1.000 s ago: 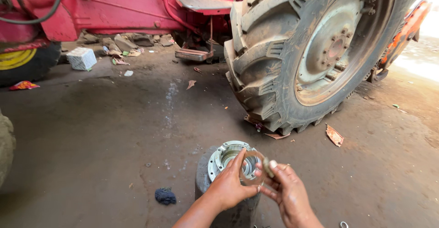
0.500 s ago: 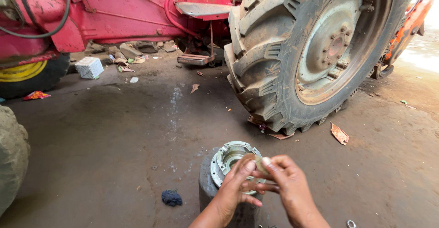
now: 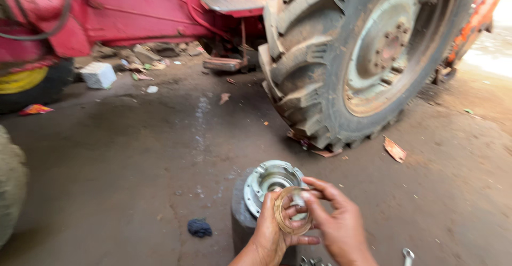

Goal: The person is assembling a mechanical part by hand, repeatedly inserting and adjusting a brass-colored ring into a cylindrical metal housing. The person dips the ring into a container of dark liquid and continues to fit it into the housing.

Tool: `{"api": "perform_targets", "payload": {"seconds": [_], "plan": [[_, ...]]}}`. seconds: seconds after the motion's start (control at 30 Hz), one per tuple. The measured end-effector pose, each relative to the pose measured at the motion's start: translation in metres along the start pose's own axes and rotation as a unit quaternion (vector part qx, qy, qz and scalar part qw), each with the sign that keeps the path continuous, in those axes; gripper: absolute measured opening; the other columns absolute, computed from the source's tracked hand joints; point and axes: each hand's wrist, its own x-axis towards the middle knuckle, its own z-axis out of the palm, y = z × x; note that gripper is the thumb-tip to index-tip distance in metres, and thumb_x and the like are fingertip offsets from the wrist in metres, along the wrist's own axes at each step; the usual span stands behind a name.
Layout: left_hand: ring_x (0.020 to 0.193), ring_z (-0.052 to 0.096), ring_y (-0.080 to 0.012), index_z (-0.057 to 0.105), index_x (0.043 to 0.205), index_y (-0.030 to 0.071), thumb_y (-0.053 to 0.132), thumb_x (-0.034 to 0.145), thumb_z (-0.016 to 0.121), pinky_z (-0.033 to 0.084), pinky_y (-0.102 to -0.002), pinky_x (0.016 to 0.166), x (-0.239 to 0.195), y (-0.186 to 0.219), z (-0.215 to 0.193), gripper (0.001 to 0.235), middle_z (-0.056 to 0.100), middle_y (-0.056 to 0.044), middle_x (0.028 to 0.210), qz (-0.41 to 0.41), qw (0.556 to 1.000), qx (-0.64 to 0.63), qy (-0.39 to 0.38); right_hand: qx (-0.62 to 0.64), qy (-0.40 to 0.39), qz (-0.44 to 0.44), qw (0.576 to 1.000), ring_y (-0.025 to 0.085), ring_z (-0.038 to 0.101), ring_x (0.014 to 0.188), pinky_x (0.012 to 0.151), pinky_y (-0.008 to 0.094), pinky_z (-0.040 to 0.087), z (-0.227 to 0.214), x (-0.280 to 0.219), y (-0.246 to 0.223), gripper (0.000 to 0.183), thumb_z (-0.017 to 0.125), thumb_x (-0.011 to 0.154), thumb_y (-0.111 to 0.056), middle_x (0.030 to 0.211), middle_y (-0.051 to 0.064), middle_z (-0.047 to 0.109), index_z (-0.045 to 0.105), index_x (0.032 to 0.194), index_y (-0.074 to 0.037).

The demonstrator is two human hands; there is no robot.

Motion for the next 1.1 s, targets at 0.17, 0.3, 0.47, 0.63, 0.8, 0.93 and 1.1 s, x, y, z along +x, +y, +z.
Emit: {"api": "perform_targets", "payload": {"seconds": [0.17,0.3,0.47,0.63,0.8,0.93,1.1], "plan": [[0.098,0.077,-0.0143,0.056,0.148,0.013,0.052,0.102,0.026,0.064,-0.027,0.071,0.026,-0.025,0.004,0.067,0.073,-0.008,0.125,0.004,0.994,-0.101,0.047,-0.195,0.047,-0.179,0.963,0.017,0.070,0.087,0.079,0.032,0.056,0.013,-0.005,-0.009,0.023,0.078,0.082,-0.020,0.089,0.003,0.075,0.081,0.103,-0.013],[0.068,0.062,-0.0145,0.055,0.141,0.010,0.076,0.098,0.024,0.045,-0.029,0.047,0.038,-0.036,-0.006,0.085,0.068,-0.006,0.106,0.045,0.999,0.008,-0.003,-0.255,0.082,-0.128,0.955,0.022,0.066,0.090,0.079,0.036,0.054,0.010,0.008,-0.009,0.026,0.080,0.079,-0.024,0.089,0.004,0.073,0.079,0.102,-0.014],[0.071,0.064,-0.0146,0.048,0.133,0.006,0.078,0.098,0.024,0.039,-0.029,0.047,0.042,-0.039,-0.009,0.084,0.062,-0.004,0.098,0.040,0.999,0.013,0.010,-0.167,0.076,-0.194,0.964,0.028,0.066,0.088,0.069,0.039,0.053,0.000,0.022,-0.001,0.020,0.078,0.087,-0.021,0.102,0.013,0.072,0.075,0.103,-0.011],[0.071,0.060,-0.0107,0.050,0.149,0.011,0.077,0.096,0.023,0.042,-0.025,0.051,0.033,-0.041,-0.003,0.089,0.066,-0.005,0.111,0.038,0.998,0.047,-0.015,0.031,0.019,-0.001,0.999,0.021,0.074,0.057,0.038,0.034,0.060,0.002,0.025,0.012,0.027,0.073,0.086,-0.017,0.129,-0.006,0.061,0.067,0.108,-0.002],[0.072,0.058,-0.0115,0.050,0.151,0.011,0.076,0.095,0.026,0.048,-0.027,0.054,0.030,-0.038,0.003,0.089,0.065,-0.010,0.124,0.006,0.998,0.058,0.003,0.060,0.013,0.133,0.989,0.020,0.067,0.061,0.040,0.035,0.054,-0.002,0.024,0.014,0.028,0.069,0.096,-0.024,0.099,0.011,0.066,0.074,0.112,-0.002],[0.082,0.063,-0.0155,0.052,0.149,0.010,0.074,0.094,0.029,0.052,-0.030,0.057,0.027,-0.029,0.007,0.088,0.065,-0.011,0.126,0.002,0.997,0.080,0.007,0.115,0.002,0.176,0.978,0.022,0.068,0.063,0.047,0.039,0.057,-0.006,0.025,0.007,0.028,0.067,0.095,-0.028,0.087,0.012,0.067,0.072,0.113,-0.007],[0.095,0.070,-0.0195,0.054,0.148,0.011,0.068,0.094,0.031,0.060,-0.033,0.068,0.021,-0.016,0.010,0.082,0.066,-0.012,0.132,0.002,0.994,0.093,0.050,-0.265,-0.009,-0.202,0.943,0.023,0.068,0.096,0.082,0.036,0.053,-0.017,0.024,0.000,0.028,0.066,0.094,-0.023,0.106,0.006,0.075,0.077,0.116,-0.011]]}}
